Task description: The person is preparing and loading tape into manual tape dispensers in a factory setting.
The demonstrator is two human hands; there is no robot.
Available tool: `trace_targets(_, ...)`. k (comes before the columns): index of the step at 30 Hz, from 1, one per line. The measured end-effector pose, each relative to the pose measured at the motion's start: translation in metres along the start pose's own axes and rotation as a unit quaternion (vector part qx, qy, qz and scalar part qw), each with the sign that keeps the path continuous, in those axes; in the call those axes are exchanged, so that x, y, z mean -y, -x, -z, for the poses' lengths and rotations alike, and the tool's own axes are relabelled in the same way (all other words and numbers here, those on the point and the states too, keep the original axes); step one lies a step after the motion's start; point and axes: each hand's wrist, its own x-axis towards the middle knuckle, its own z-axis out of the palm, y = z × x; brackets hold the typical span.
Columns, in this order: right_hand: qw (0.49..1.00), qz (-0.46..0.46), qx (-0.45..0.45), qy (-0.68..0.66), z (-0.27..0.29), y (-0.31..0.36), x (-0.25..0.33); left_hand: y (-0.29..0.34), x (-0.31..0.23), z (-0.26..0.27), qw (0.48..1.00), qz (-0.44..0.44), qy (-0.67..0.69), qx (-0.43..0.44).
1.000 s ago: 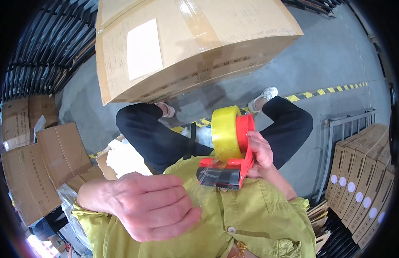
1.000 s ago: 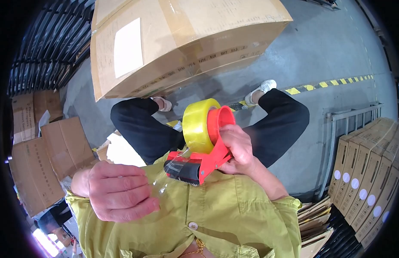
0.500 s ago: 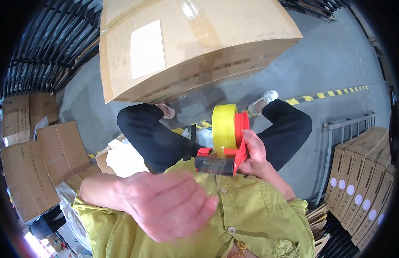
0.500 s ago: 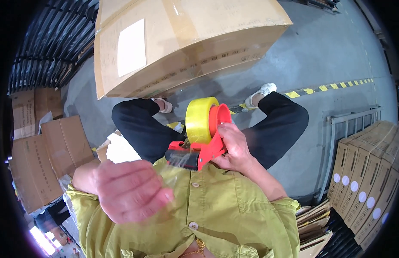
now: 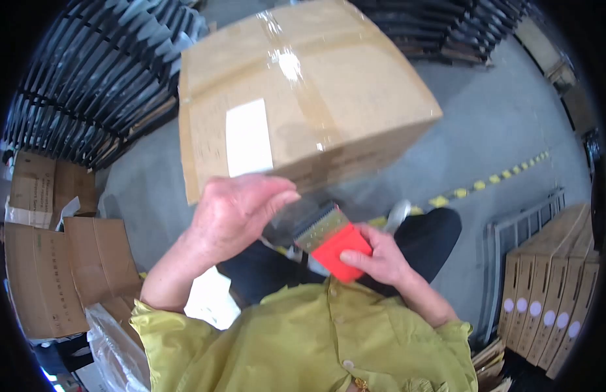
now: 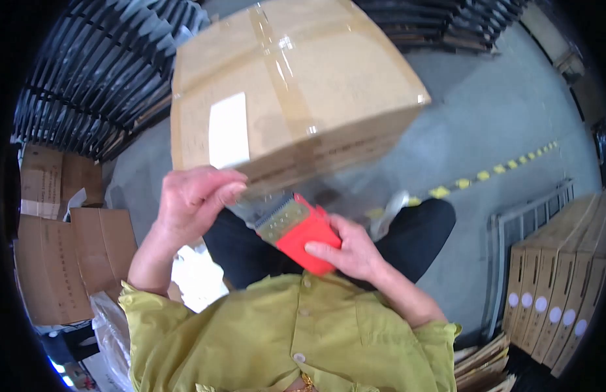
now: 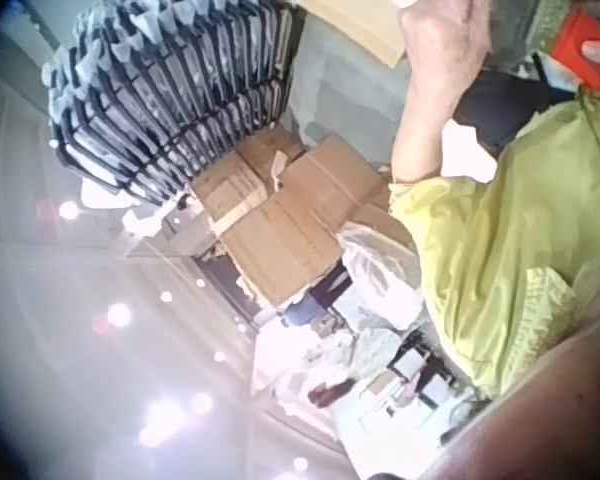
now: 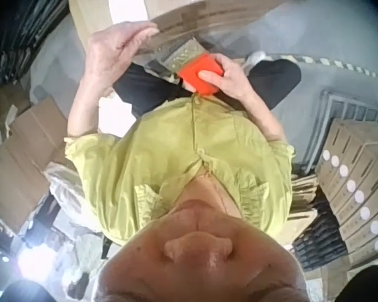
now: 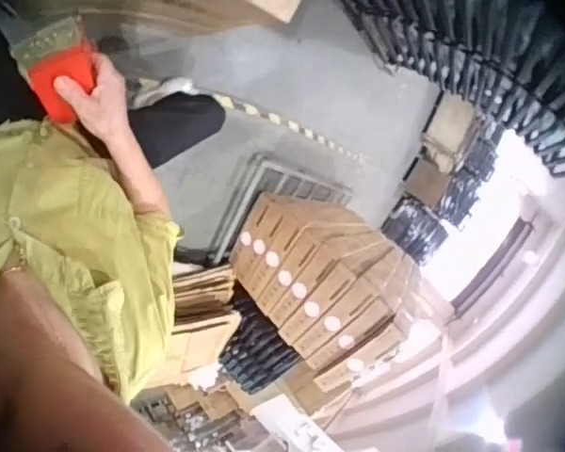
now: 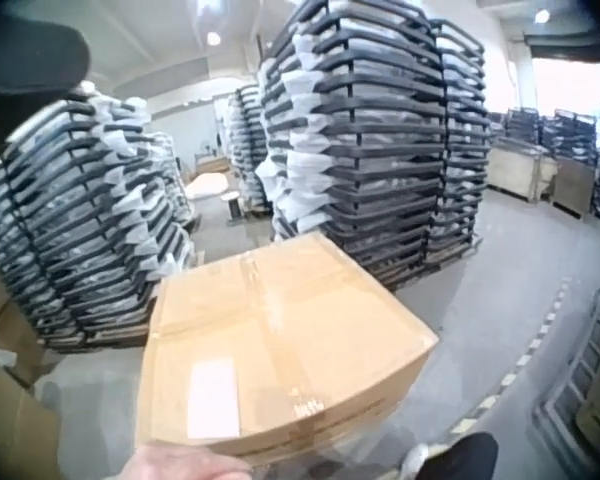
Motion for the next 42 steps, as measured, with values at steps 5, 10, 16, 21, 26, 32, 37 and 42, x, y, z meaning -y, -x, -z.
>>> trace_targets(5,0.993,-0.055,0.091,-0.047,0.016,-0.01,0.029,-0.017,0.015,0.016,0.999,0.017,0.046,-0.013)
trace_targets(10,0.976,-0.06,0.192,0.083,0.05,-0.053,0.092,-0.055,0.026,0.064,0.998,0.018,0.052,0.014)
trace_targets(16,0.975,-0.056,0.165,0.138,0.054,-0.126,0.125,-0.058,0.066,0.084,0.987,0.116,0.114,-0.01)
trace_targets(21,0.969,-0.035,0.172,0.174,0.029,-0.15,0.136,-0.035,0.079,0.113,0.986,0.158,0.033,-0.044)
trace_targets(26,0.947,-0.158,0.261,0.103,-0.038,-0.157,0.206,0.013,0.037,0.184,0.972,0.21,-0.004,-0.108)
trace_targets(32,0.899,-0.061,0.359,0.241,-0.148,-0.153,0.309,0.086,-0.01,0.282,0.94,0.315,-0.002,-0.127)
trace_targets(37,0.867,0.013,0.436,0.241,-0.214,-0.158,0.327,0.134,-0.025,0.335,0.914,0.37,-0.022,-0.164)
trace_targets(42,0.823,0.021,0.493,0.281,-0.257,-0.18,0.34,0.163,-0.036,0.349,0.878,0.44,-0.009,-0.188)
